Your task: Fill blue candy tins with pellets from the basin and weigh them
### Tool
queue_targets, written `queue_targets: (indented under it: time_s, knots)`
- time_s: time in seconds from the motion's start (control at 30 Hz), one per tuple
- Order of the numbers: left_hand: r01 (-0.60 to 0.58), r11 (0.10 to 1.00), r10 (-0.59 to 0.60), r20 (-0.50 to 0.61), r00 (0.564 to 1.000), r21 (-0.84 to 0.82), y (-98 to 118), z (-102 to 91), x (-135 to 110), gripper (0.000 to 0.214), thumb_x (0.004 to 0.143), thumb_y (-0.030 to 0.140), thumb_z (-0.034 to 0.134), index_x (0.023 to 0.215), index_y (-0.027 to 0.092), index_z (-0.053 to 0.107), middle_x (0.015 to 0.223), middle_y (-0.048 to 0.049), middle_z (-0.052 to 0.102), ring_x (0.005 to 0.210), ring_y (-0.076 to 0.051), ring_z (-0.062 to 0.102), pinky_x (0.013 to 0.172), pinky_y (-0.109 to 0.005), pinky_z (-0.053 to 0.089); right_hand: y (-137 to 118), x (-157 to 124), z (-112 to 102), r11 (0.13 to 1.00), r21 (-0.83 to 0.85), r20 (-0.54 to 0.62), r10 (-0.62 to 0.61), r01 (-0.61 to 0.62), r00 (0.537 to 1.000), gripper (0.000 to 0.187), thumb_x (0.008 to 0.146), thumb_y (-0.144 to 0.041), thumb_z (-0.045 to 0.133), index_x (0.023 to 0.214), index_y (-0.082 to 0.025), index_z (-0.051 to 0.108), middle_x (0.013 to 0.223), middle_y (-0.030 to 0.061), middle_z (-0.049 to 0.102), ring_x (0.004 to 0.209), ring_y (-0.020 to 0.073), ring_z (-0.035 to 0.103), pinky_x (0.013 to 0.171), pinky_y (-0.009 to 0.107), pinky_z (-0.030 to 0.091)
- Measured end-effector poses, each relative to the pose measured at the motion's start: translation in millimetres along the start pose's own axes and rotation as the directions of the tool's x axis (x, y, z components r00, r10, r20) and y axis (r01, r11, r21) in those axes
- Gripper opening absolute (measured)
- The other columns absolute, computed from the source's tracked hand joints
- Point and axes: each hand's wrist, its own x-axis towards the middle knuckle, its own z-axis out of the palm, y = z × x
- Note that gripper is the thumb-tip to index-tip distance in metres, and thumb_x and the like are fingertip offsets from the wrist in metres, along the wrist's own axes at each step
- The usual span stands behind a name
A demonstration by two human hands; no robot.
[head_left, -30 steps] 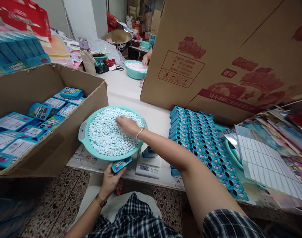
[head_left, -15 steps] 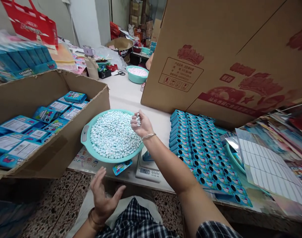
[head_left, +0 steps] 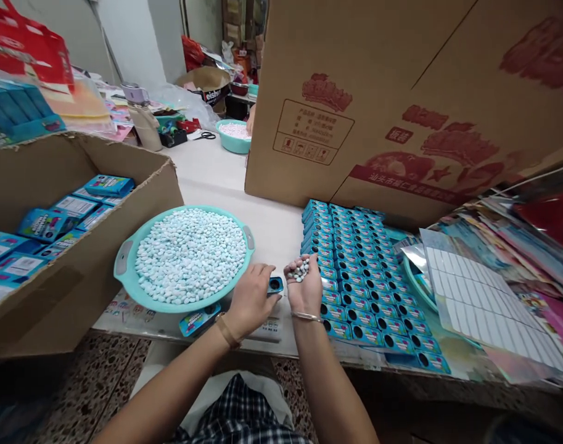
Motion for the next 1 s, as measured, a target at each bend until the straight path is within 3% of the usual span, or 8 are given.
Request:
queue_targets:
  time_s: [0.13,0.33,1.0]
  knots:
    - [0.037,0.999,-0.038,0.061,0.997,0.015,-6.1,9.0,2.2,0.036,0.077,0.021,0.067,0.111,0.02,0.055,0.104,-0.0075,0.06,0.1,-0.027,0.056,0.086,-0.041,0.048,13.6,-5.9,4.0,0.997,0.067,-0.056,-0.027,0.031,0.998,0.034,0.081,-0.052,0.061,0.074,-0.022,0.049,0.062,-0.0059,0.047,0.053,0.0079,0.049,0.053,0.023,0.048]
    - [0.046,0.996,-0.043,0.041,0.998,-0.082,-10.0,12.1,2.4,0.036,0.076,0.015,0.064,0.11,0.022,0.056,0.103,-0.0056,0.062,0.101,-0.025,0.059,0.087,-0.037,0.049,23.7,-11.1,6.6,0.995,0.012,-0.013,-0.1,0.1,0.995,0.03,0.084,-0.048,0.06,0.073,-0.021,0.05,0.062,-0.0055,0.047,0.055,0.0085,0.05,0.059,0.024,0.048]
    - [0.089,0.986,-0.089,0.006,0.996,-0.142,-8.2,16.3,0.2,0.029,0.079,0.017,0.063,0.107,0.021,0.058,0.101,-0.0047,0.061,0.099,-0.023,0.058,0.087,-0.037,0.049,30.1,-8.0,9.4,0.976,-0.072,-0.009,-0.209,0.208,0.978,0.029,0.085,-0.042,0.06,0.07,-0.018,0.053,0.052,-0.0074,0.045,0.048,0.0066,0.043,0.05,0.02,0.036]
